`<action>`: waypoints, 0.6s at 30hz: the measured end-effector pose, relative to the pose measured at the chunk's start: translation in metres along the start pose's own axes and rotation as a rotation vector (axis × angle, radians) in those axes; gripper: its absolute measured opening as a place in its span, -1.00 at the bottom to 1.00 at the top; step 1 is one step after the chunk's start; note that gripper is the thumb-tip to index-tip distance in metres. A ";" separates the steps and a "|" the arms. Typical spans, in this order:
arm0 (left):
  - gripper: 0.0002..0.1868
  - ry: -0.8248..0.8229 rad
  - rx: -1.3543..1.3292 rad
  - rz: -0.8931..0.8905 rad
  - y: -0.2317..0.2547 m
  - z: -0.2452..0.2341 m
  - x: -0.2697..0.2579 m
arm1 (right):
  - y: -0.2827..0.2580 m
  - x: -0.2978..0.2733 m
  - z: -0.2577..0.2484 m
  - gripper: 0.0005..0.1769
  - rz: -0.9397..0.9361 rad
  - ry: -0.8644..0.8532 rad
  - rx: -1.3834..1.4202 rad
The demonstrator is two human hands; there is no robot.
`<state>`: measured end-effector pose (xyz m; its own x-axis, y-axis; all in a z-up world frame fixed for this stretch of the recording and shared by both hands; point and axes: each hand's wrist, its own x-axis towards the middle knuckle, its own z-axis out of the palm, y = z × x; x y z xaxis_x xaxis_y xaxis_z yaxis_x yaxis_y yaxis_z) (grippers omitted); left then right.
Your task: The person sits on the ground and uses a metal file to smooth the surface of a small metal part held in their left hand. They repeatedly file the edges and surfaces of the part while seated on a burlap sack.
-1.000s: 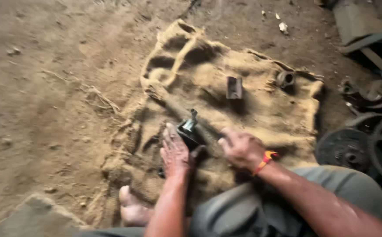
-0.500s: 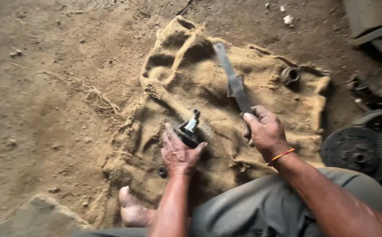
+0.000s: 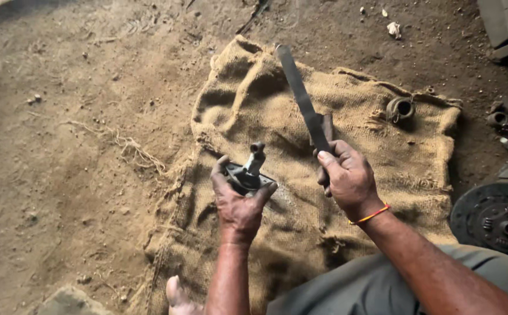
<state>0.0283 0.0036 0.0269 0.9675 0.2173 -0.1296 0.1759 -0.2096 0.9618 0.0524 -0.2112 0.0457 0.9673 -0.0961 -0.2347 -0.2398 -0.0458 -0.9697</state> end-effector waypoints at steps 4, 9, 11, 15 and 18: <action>0.10 0.017 -0.230 -0.007 -0.006 0.005 -0.002 | -0.001 -0.004 0.003 -0.83 0.008 -0.023 -0.025; 0.15 0.133 -0.007 0.209 -0.014 0.003 -0.005 | -0.002 -0.011 0.006 -0.83 -0.029 -0.028 -0.102; 0.13 0.159 0.153 0.293 -0.011 0.004 -0.005 | 0.001 -0.009 0.006 -0.83 -0.082 -0.039 -0.140; 0.05 0.159 0.267 0.476 -0.008 0.005 -0.006 | 0.007 -0.006 0.005 -0.82 -0.065 -0.030 -0.164; -0.01 0.190 0.312 0.571 -0.009 0.005 -0.010 | 0.009 -0.004 0.004 -0.83 -0.071 -0.029 -0.179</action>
<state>0.0184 -0.0015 0.0181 0.8804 0.1490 0.4502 -0.2810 -0.6009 0.7483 0.0464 -0.2069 0.0375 0.9837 -0.0582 -0.1703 -0.1792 -0.2277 -0.9571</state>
